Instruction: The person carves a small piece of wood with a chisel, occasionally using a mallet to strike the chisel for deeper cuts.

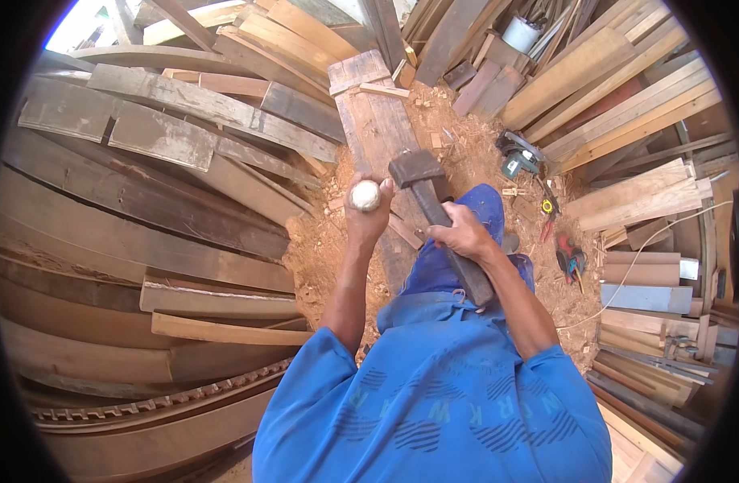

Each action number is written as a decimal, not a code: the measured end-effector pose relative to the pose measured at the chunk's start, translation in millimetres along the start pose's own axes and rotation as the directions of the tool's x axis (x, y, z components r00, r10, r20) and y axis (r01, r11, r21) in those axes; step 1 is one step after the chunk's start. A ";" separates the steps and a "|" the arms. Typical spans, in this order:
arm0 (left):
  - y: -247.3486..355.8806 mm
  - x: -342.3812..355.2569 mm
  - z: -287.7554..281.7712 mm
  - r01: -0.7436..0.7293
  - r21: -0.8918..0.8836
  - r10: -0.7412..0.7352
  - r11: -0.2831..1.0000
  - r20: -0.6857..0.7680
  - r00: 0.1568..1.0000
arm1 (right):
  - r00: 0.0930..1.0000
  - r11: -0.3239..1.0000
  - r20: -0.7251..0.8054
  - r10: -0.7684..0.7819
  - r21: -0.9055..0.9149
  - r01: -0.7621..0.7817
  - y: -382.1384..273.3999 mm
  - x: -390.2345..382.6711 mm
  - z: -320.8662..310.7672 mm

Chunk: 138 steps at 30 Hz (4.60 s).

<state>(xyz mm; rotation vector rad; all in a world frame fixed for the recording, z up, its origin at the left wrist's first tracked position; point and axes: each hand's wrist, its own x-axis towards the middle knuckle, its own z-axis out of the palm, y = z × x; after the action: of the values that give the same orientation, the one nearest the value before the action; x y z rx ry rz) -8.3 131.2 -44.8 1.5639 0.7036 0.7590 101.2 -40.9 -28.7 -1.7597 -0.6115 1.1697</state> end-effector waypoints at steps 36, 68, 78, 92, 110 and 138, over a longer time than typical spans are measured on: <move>-26.8 -20.4 -8.4 -0.536 0.298 0.512 0.790 0.160 0.844 | 0.856 0.493 0.067 -0.512 -0.794 0.357 -79.7 -35.5 -11.4; 73.1 -34.8 39.9 -0.415 0.249 0.174 0.875 0.638 0.750 | 0.965 0.878 0.264 0.008 0.460 -0.133 -10.0 -70.8 -59.1; 20.7 -51.7 52.7 0.408 0.136 -0.398 0.903 0.622 0.674 | 0.944 0.906 -0.072 -0.322 -0.311 0.286 17.6 -81.5 -24.7; 7.8 -58.2 73.1 0.331 0.094 -0.335 0.939 0.476 0.813 | 0.980 0.885 -0.174 -0.094 0.437 0.162 9.3 -89.8 -71.3; 6.6 -75.0 94.0 0.516 -0.207 -0.377 0.831 0.472 0.797 | 0.937 0.918 -0.232 -0.262 0.238 0.316 10.1 -49.4 -40.4; -24.4 -76.1 21.4 0.079 0.144 -0.145 0.986 0.532 0.834 | 0.888 0.647 -0.447 -0.107 0.647 0.403 1.8 -87.1 -55.0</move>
<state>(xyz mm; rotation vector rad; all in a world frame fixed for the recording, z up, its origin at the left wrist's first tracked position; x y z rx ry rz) -37.7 61.0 -77.0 1.7197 0.4132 0.1605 113.3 -132.6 16.7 -1.0887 -0.1082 0.6856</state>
